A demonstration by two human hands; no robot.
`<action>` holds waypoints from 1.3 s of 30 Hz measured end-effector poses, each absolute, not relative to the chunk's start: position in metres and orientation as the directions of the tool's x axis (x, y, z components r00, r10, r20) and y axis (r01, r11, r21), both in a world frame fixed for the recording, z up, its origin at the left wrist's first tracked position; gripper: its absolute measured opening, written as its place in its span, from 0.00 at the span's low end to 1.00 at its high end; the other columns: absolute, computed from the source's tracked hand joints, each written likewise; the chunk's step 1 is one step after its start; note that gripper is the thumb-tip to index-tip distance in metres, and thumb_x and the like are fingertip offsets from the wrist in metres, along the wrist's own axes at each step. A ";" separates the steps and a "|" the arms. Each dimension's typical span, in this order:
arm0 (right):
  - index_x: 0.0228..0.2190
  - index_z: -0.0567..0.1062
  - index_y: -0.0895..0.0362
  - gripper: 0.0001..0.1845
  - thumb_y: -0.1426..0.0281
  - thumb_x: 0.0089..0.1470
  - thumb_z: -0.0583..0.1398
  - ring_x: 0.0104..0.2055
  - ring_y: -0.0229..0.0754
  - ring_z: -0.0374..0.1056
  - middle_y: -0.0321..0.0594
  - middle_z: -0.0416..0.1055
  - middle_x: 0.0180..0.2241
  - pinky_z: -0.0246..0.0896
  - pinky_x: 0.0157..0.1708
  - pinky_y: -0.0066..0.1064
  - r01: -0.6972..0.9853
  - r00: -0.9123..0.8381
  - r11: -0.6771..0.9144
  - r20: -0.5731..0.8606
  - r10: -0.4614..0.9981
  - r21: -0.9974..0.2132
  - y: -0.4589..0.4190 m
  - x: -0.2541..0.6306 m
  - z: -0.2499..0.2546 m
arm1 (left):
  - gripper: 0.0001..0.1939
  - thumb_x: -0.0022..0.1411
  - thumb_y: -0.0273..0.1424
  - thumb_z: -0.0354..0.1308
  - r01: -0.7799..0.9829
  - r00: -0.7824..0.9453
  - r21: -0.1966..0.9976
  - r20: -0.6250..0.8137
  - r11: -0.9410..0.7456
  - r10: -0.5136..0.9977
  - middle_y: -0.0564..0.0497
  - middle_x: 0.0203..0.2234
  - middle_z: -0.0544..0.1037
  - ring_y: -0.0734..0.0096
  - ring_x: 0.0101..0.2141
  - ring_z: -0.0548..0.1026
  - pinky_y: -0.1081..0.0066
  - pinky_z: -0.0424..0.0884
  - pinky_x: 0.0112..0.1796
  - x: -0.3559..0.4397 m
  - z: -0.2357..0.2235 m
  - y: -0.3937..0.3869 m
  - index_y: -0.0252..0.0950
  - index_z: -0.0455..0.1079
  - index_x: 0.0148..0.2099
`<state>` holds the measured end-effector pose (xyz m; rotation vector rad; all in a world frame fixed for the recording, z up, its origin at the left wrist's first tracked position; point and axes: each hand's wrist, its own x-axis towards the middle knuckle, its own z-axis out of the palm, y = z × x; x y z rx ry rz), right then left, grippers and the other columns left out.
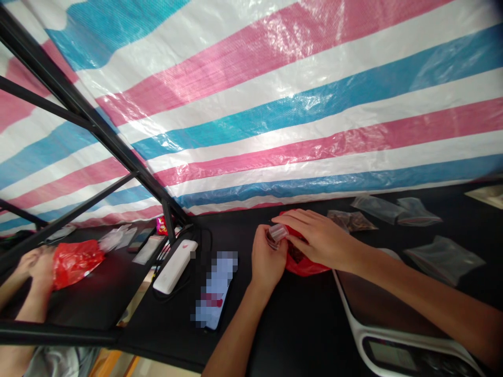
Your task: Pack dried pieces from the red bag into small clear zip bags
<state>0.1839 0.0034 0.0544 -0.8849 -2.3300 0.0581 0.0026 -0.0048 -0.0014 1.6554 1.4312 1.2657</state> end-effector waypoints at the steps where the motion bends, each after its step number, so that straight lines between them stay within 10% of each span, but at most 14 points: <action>1: 0.63 0.69 0.53 0.26 0.75 0.66 0.56 0.60 0.52 0.71 0.48 0.75 0.58 0.66 0.60 0.49 0.593 -0.555 0.760 0.550 0.624 -0.265 0.003 0.184 0.057 | 0.10 0.63 0.28 0.63 0.370 -0.040 0.899 0.268 -0.235 0.963 0.54 0.32 0.75 0.71 0.31 0.74 0.73 0.67 0.34 0.003 -0.002 -0.005 0.39 0.66 0.44; 20: 0.54 0.75 0.50 0.16 0.69 0.66 0.59 0.56 0.51 0.74 0.43 0.78 0.54 0.67 0.57 0.45 0.558 -0.507 0.715 0.509 0.695 -0.422 0.004 0.201 0.081 | 0.07 0.65 0.30 0.62 0.294 -0.071 0.895 0.370 -0.335 0.926 0.55 0.32 0.72 0.73 0.32 0.71 0.73 0.67 0.36 0.002 0.007 -0.005 0.39 0.66 0.42; 28: 0.39 0.80 0.50 0.15 0.79 0.54 0.60 0.42 0.50 0.78 0.38 0.81 0.41 0.70 0.43 0.38 0.595 -0.660 0.654 0.180 0.729 -0.467 0.003 0.219 0.075 | 0.06 0.64 0.26 0.60 0.347 -0.029 0.851 0.430 -0.394 0.902 0.53 0.35 0.72 0.71 0.34 0.72 0.71 0.67 0.38 -0.002 0.010 -0.006 0.39 0.67 0.43; 39: 0.38 0.81 0.52 0.14 0.79 0.54 0.60 0.41 0.51 0.78 0.41 0.81 0.39 0.68 0.44 0.39 0.630 -0.647 0.644 0.164 0.744 -0.434 0.002 0.216 0.067 | 0.19 0.51 0.15 0.57 0.567 0.312 0.567 0.523 -0.597 0.793 0.49 0.37 0.72 0.59 0.42 0.71 0.64 0.67 0.41 -0.008 0.019 -0.011 0.41 0.69 0.43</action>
